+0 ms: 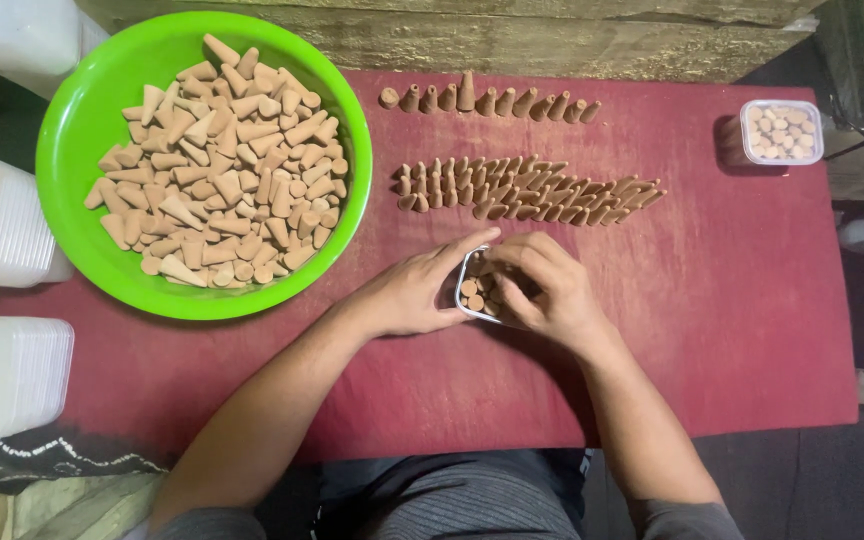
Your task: Packaging incense cones into a small plastic container by hand
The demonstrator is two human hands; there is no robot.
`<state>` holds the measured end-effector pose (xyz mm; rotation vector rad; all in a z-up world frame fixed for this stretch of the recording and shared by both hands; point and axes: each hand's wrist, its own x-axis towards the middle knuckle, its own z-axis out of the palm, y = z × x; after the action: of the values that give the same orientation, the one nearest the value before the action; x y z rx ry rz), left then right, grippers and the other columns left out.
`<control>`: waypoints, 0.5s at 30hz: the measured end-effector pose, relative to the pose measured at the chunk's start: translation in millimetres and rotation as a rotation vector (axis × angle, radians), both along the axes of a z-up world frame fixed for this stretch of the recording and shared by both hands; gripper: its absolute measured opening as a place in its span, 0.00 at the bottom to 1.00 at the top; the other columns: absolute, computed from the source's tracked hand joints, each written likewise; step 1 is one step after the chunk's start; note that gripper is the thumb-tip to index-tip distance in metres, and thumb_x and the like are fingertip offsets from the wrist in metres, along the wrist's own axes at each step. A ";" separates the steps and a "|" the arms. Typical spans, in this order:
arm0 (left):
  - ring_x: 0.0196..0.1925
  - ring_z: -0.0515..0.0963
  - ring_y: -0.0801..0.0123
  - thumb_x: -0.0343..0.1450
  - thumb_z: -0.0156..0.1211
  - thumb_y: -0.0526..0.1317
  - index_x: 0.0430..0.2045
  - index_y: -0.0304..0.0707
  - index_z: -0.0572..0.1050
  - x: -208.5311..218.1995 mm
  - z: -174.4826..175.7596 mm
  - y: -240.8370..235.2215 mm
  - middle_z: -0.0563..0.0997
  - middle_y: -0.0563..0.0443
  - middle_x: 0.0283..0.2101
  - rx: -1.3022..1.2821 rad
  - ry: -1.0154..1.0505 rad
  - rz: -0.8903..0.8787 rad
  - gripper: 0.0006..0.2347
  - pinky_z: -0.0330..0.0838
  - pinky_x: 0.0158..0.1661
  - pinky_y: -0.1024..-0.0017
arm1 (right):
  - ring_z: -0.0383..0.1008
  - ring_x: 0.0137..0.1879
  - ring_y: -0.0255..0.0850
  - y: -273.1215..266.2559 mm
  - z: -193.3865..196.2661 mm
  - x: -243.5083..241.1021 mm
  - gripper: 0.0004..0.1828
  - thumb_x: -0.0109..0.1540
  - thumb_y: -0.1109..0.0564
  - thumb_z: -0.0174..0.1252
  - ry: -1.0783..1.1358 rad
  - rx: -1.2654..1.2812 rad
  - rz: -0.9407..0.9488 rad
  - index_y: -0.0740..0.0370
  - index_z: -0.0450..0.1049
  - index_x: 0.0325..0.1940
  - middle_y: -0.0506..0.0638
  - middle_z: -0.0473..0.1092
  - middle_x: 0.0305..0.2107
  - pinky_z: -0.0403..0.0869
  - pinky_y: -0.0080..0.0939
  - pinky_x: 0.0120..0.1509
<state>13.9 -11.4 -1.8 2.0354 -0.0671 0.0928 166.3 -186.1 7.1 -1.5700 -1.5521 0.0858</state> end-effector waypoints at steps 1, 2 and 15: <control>0.67 0.70 0.38 0.63 0.70 0.38 0.73 0.45 0.51 0.1 -1.0 0.0 0.69 0.32 0.67 0.000 0.000 -0.001 0.42 0.64 0.65 0.47 | 0.77 0.43 0.61 -1.1 -3.4 4.0 0.10 0.64 0.62 0.60 0.000 0.000 -0.001 0.66 0.77 0.49 0.61 0.74 0.39 0.76 0.56 0.45; 0.67 0.70 0.39 0.63 0.71 0.38 0.73 0.46 0.51 -0.2 -2.4 -0.2 0.69 0.32 0.67 -0.001 -0.002 0.003 0.42 0.64 0.65 0.47 | 0.77 0.43 0.59 -2.2 -7.1 7.9 0.11 0.64 0.60 0.61 0.000 0.004 -0.021 0.65 0.78 0.50 0.60 0.74 0.39 0.76 0.54 0.45; 0.61 0.75 0.41 0.60 0.75 0.39 0.66 0.45 0.62 -2.6 -13.9 -1.5 0.75 0.36 0.60 0.041 -0.125 0.066 0.38 0.70 0.60 0.50 | 0.75 0.34 0.50 -30.4 -41.4 55.7 0.11 0.62 0.56 0.66 0.106 0.055 -0.175 0.62 0.80 0.47 0.56 0.73 0.31 0.73 0.47 0.41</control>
<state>11.3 -12.9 -15.6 2.0712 -0.0808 0.2619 222.0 -216.4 -34.4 -1.6240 -1.3194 0.0283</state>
